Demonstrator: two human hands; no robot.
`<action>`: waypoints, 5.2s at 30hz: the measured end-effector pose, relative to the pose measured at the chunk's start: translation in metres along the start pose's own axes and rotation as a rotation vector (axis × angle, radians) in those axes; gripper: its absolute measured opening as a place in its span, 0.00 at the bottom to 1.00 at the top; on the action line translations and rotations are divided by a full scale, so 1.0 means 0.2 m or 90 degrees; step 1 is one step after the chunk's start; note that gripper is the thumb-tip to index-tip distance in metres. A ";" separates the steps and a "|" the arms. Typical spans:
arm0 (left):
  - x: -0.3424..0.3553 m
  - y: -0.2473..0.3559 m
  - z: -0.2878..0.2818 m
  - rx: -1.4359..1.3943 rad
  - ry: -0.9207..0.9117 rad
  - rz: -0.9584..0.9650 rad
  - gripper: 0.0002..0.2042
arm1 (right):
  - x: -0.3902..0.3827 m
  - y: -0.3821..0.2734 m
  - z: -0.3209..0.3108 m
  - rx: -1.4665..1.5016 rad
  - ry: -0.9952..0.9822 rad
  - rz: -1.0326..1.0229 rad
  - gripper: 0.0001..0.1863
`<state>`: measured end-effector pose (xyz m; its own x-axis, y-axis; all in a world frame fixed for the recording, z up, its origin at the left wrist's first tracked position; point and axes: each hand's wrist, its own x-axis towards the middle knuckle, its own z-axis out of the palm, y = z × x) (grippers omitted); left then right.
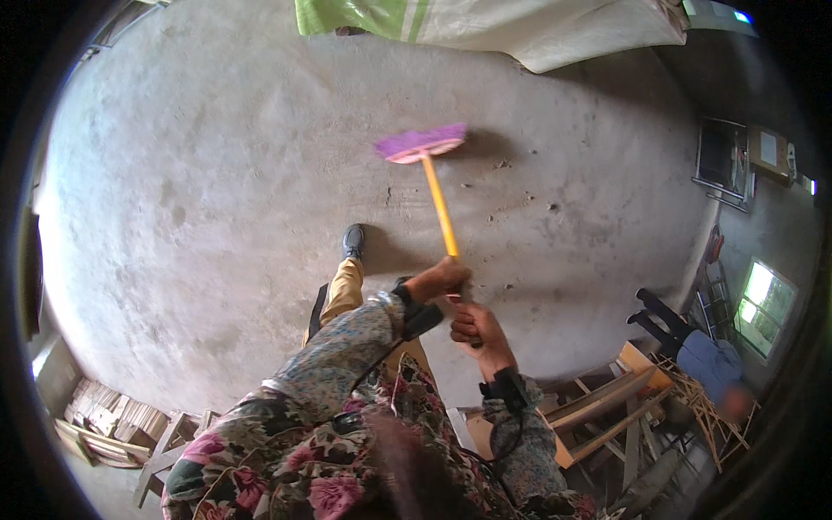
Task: The person sweeps the floor using a broom, pushing debris across the concrete surface and around furniture and storage racks.
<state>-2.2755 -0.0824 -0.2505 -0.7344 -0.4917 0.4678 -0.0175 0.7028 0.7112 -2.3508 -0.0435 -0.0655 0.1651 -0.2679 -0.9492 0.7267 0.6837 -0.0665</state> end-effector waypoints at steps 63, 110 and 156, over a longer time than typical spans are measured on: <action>-0.13 0.58 -0.83 -0.465 0.092 -1.174 0.13 | 1.05 -0.36 0.11 0.427 -0.647 0.319 0.11; 1.40 -1.17 -0.98 -0.441 -0.229 -0.932 0.13 | 0.11 -2.47 -1.06 0.307 -0.152 -0.210 0.12; 1.41 -0.08 -0.24 -0.054 -1.500 -0.840 0.07 | 1.12 0.02 0.22 1.155 0.280 -0.473 0.08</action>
<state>-2.4510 -0.2573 -0.1051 0.3946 0.5404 -0.7431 -0.7419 0.6645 0.0892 -2.2810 -0.1301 -0.2657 -0.3660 0.2236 -0.9033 0.3113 -0.8854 -0.3453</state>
